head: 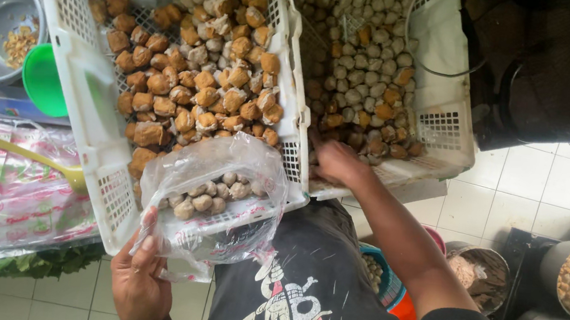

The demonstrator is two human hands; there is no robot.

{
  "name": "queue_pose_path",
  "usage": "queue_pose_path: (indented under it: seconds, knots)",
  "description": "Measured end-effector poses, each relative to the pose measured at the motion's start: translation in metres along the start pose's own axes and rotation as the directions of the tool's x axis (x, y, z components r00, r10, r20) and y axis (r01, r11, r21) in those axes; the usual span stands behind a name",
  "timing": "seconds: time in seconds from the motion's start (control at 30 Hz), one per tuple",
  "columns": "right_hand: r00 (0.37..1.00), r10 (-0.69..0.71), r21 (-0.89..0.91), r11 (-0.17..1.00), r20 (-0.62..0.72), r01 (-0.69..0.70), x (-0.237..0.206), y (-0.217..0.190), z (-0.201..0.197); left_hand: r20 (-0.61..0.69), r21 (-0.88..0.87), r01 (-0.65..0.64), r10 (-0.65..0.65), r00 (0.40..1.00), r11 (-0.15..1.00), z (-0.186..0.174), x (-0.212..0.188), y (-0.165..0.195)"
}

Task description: The person packs meatballs from a plastic crate into a clear plastic bag, adding pieces one at a time, then pours liquid from a squeeze bottle into the bag and ties the bag closed. They hold the bag open over their lap while filling it and lift the finished bag at the end.

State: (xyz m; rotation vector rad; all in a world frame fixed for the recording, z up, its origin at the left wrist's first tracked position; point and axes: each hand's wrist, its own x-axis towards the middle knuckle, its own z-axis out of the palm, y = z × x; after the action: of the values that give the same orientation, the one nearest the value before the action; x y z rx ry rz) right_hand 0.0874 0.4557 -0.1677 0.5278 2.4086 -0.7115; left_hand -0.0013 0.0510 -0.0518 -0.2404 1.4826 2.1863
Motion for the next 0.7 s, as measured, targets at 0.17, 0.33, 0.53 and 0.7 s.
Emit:
queue_pose_path:
  seconds: [0.17, 0.33, 0.53, 0.7]
  knots:
    - [0.985, -0.003, 0.054, 0.999, 0.170, -0.006, 0.020, -0.010, -0.002, 0.015, 0.020, 0.003, -0.003, 1.000, 1.000, 0.010, 0.004, 0.003]
    - [0.978, 0.036, 0.101, 0.993, 0.207, -0.058, 0.016, -0.009, -0.003, 0.042, 0.018, 0.000, -0.001, 0.999, 1.000, 0.010, 0.003, 0.001]
    - [0.984, -0.171, 0.397, 0.908, 0.052, 0.137, 0.000, 0.015, -0.009, 0.047, -0.014, 0.006, -0.005, 0.999, 1.000, 0.004, 0.000, -0.004]
    - [0.983, -0.011, 0.114, 0.993, 0.181, -0.010, 0.005, 0.008, -0.002, 0.054, 0.043, 0.042, -0.044, 0.998, 0.998, 0.006, 0.000, -0.003]
